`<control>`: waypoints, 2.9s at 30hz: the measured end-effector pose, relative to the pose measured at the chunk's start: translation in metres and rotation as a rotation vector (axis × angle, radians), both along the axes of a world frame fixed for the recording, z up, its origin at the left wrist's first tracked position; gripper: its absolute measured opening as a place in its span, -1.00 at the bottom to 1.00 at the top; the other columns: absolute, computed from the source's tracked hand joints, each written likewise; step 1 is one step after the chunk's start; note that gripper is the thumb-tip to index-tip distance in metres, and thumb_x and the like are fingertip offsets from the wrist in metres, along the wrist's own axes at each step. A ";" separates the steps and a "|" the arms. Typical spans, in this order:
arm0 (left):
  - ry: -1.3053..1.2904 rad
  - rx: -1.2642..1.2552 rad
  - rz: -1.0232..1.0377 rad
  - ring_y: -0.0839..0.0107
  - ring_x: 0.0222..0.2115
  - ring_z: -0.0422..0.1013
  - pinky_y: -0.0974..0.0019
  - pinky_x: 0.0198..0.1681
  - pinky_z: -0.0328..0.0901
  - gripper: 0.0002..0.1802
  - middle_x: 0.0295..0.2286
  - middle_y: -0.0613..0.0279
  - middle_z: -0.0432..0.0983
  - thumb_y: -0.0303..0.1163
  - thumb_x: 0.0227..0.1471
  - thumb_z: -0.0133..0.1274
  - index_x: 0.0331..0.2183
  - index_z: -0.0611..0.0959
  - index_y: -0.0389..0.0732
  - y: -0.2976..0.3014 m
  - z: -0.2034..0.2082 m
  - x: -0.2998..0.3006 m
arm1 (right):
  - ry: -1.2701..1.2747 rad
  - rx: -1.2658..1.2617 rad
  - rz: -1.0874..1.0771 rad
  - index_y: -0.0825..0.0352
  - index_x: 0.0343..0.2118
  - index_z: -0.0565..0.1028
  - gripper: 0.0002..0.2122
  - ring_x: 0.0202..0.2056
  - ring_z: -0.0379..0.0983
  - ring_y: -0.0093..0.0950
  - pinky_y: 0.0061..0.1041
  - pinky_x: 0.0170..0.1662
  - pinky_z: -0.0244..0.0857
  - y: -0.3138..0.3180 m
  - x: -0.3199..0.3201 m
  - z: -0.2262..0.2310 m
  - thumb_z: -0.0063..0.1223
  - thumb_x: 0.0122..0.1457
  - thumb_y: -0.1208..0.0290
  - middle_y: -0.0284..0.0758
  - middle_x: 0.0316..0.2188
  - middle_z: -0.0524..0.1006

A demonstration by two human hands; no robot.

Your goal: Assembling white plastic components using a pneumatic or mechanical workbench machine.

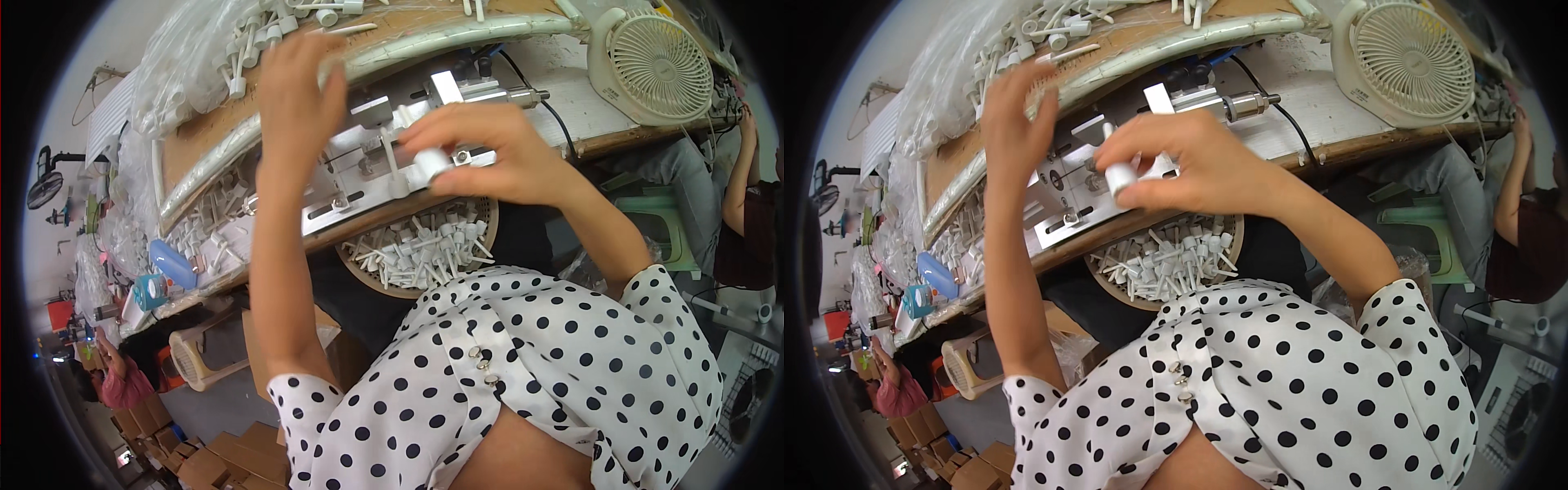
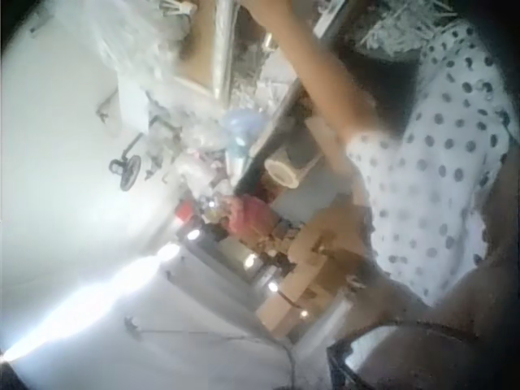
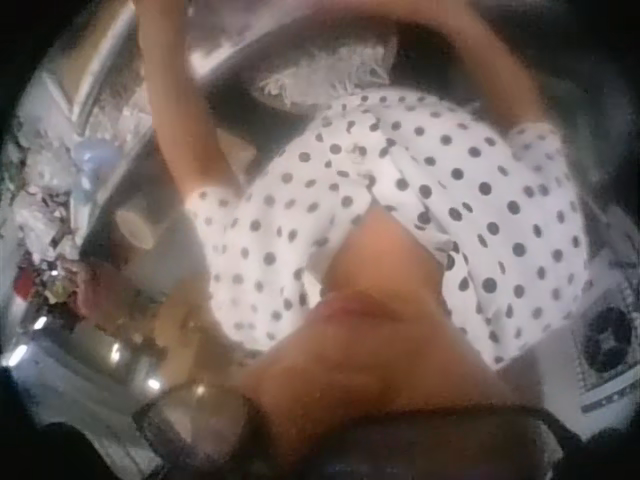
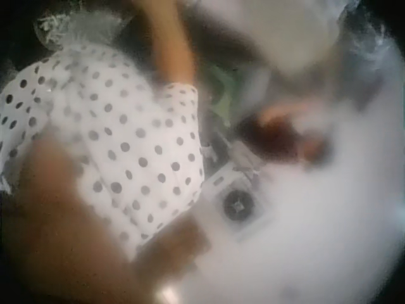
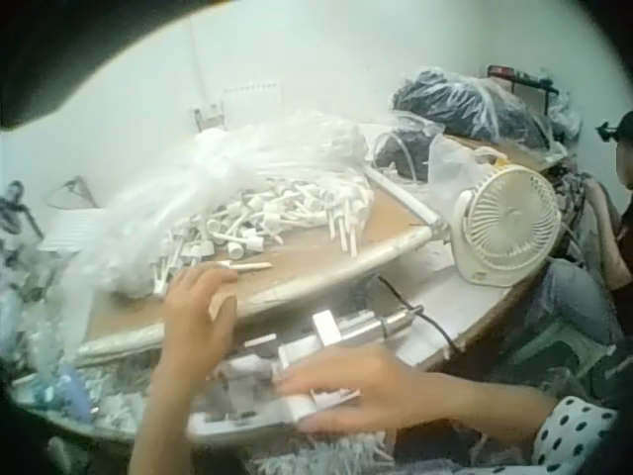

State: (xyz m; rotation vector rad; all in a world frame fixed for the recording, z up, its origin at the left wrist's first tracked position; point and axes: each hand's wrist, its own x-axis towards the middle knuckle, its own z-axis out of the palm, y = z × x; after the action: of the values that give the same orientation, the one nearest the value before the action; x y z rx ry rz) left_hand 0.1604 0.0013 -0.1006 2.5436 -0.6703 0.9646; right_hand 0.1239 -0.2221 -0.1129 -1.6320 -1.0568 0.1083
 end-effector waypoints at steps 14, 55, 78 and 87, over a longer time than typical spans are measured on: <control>0.302 -0.637 -0.078 0.64 -0.46 0.32 0.55 -0.43 0.23 -0.79 -0.46 0.30 0.43 -0.51 -0.11 0.08 -0.31 0.52 -0.27 0.020 -0.003 -0.014 | -0.771 -0.149 -0.115 0.36 -0.53 0.41 -0.91 -0.34 0.43 -0.33 -0.43 -0.24 0.28 0.041 0.019 -0.056 0.00 -0.17 0.52 -0.27 -0.52 0.47; 0.192 -0.363 0.024 0.54 -0.57 0.28 0.52 -0.51 0.20 -0.83 -0.51 0.30 0.42 -0.43 -0.21 0.18 -0.47 0.57 -0.25 -0.014 -0.017 -0.058 | -0.577 -0.119 -0.113 0.33 -0.38 0.43 -0.72 -0.42 0.37 -0.38 -0.48 -0.34 0.29 -0.005 0.024 0.000 0.21 -0.21 0.40 -0.32 -0.53 0.44; 0.389 -0.304 0.549 0.36 -0.45 0.45 0.33 -0.42 0.30 -0.73 -0.62 0.19 0.48 -0.22 -0.15 0.05 -0.42 0.60 -0.21 0.052 0.019 0.017 | -0.792 -0.246 -0.265 0.29 -0.42 0.45 -0.86 -0.40 0.42 -0.29 -0.37 -0.33 0.29 0.057 0.102 0.014 0.05 -0.11 0.46 -0.25 -0.49 0.47; 0.594 -1.368 -0.390 0.25 -0.26 0.39 0.21 -0.27 0.41 -0.57 -0.30 0.08 0.33 -0.62 -0.12 -0.02 -0.13 0.32 -0.40 0.000 -0.016 -0.091 | -0.968 -0.345 -0.185 0.41 -0.46 0.40 -0.89 -0.34 0.38 -0.15 -0.27 -0.28 0.24 0.069 0.158 0.034 -0.10 -0.04 0.48 -0.10 -0.42 0.42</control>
State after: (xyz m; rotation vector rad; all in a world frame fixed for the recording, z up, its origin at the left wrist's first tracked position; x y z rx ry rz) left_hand 0.0693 0.0010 -0.1162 1.2601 -0.1541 0.2555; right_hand 0.2819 -0.1526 -0.0788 -2.1428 -1.6486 -0.7281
